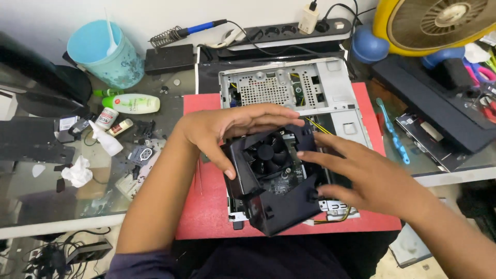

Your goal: The person handles a black plastic fan shroud and a cooling fan assembly over an open computer case. They repeatedly attempt to align and fit the shroud onto the fan, adjusting its position multiple times while working over the motherboard area.

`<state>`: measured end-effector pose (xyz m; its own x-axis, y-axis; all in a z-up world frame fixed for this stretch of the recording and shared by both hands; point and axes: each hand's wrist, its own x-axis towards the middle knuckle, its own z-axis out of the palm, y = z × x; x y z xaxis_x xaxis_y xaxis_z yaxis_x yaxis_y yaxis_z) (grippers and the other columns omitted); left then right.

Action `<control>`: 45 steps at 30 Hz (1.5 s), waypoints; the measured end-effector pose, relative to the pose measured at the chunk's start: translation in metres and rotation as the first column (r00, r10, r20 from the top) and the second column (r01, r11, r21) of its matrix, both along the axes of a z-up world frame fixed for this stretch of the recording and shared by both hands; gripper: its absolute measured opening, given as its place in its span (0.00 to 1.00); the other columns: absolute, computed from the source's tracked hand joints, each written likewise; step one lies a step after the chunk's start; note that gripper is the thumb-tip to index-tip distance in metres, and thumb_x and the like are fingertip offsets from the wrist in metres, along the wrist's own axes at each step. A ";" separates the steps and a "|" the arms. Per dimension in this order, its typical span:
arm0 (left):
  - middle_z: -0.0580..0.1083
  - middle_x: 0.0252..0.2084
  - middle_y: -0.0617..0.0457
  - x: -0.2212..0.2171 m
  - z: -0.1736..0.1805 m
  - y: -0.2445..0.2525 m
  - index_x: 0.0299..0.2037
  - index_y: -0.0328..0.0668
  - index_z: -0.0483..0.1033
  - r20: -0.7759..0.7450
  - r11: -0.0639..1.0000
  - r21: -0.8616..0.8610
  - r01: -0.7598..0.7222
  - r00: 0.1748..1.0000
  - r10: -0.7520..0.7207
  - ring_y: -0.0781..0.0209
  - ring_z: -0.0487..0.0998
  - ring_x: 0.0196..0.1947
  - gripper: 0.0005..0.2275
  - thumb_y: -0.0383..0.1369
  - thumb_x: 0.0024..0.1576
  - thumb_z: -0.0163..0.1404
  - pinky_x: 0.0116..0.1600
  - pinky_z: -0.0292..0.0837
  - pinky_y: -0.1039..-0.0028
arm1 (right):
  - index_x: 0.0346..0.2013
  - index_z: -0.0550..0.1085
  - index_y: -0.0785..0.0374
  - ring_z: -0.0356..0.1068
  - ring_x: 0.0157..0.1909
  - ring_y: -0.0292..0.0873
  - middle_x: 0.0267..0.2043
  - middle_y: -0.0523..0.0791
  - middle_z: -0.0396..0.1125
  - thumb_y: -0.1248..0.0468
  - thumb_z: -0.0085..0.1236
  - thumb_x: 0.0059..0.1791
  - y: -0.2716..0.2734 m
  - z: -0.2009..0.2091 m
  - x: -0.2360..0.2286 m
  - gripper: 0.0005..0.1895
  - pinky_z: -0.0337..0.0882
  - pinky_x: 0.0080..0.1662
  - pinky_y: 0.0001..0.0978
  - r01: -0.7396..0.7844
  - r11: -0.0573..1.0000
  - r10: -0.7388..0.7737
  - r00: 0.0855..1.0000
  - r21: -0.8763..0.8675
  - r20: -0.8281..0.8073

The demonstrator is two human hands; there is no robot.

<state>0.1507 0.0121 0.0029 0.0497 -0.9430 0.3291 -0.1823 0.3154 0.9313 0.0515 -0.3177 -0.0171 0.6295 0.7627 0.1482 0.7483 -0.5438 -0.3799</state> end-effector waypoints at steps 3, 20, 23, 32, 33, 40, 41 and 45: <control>0.49 0.81 0.42 -0.010 -0.003 0.007 0.76 0.36 0.45 -0.038 0.998 0.001 -0.057 0.998 0.057 0.50 0.47 0.84 0.46 0.34 0.53 0.66 0.89 0.42 0.59 | 0.66 0.68 0.46 0.66 0.65 0.57 0.72 0.57 0.56 0.56 0.60 0.49 0.004 0.003 0.000 0.29 0.70 0.57 0.51 -0.010 0.997 0.009 1.000 0.073 0.016; 0.66 0.70 0.41 -0.058 -0.021 0.027 0.71 0.38 0.57 0.098 0.788 -0.127 -0.603 0.783 0.614 0.49 0.67 0.75 0.28 0.32 0.63 0.56 0.85 0.58 0.61 | 0.57 0.73 0.60 0.66 0.55 0.48 0.57 0.51 0.57 0.63 0.58 0.51 0.010 -0.001 0.000 0.19 0.69 0.59 0.40 0.080 0.977 -0.075 0.997 0.198 -0.031; 0.64 0.71 0.42 -0.076 -0.016 0.026 0.69 0.37 0.59 0.190 0.700 -0.104 -0.706 0.677 0.711 0.46 0.65 0.76 0.29 0.36 0.61 0.58 0.85 0.57 0.57 | 0.56 0.73 0.60 0.67 0.53 0.49 0.58 0.52 0.59 0.61 0.58 0.51 0.014 0.003 0.000 0.19 0.70 0.53 0.42 0.087 0.990 -0.086 0.996 0.111 -0.017; 0.69 0.68 0.48 -0.102 -0.016 0.018 0.66 0.47 0.64 0.381 0.495 -0.088 -0.865 0.430 0.819 0.51 0.71 0.71 0.28 0.37 0.57 0.62 0.77 0.62 0.58 | 0.55 0.74 0.57 0.66 0.58 0.50 0.57 0.51 0.61 0.60 0.60 0.50 0.022 0.006 0.003 0.18 0.67 0.58 0.43 0.048 0.994 -0.047 0.999 0.100 -0.004; 0.70 0.66 0.48 -0.104 -0.015 0.015 0.64 0.47 0.65 0.374 0.448 -0.082 -0.890 0.389 0.842 0.51 0.72 0.69 0.25 0.37 0.59 0.60 0.75 0.63 0.59 | 0.55 0.74 0.56 0.66 0.58 0.51 0.57 0.51 0.61 0.60 0.60 0.50 0.022 0.006 0.003 0.18 0.67 0.58 0.44 0.049 0.995 -0.049 0.999 0.082 0.000; 0.78 0.54 0.52 -0.102 -0.019 -0.001 0.56 0.42 0.73 0.259 0.235 -0.046 -0.971 0.215 0.942 0.60 0.79 0.56 0.13 0.31 0.62 0.53 0.60 0.75 0.74 | 0.55 0.74 0.56 0.66 0.56 0.51 0.56 0.50 0.62 0.59 0.60 0.50 0.024 0.005 0.001 0.18 0.67 0.58 0.44 0.040 0.995 -0.041 0.999 0.087 0.020; 0.78 0.54 0.52 -0.102 -0.018 -0.002 0.56 0.42 0.73 0.258 0.234 -0.046 -0.971 0.215 0.942 0.60 0.79 0.56 0.13 0.31 0.62 0.53 0.60 0.75 0.74 | 0.55 0.74 0.56 0.66 0.56 0.51 0.56 0.50 0.62 0.59 0.60 0.50 0.024 0.007 0.001 0.18 0.67 0.58 0.44 0.039 0.996 -0.041 0.999 0.086 0.020; 0.78 0.55 0.52 -0.097 -0.018 -0.006 0.56 0.41 0.74 0.339 0.212 -0.092 -0.973 0.170 0.925 0.57 0.79 0.56 0.13 0.33 0.62 0.52 0.61 0.73 0.69 | 0.56 0.74 0.57 0.67 0.58 0.50 0.55 0.50 0.63 0.60 0.60 0.50 0.022 0.008 0.001 0.20 0.68 0.59 0.43 0.071 0.990 -0.069 0.997 0.121 -0.018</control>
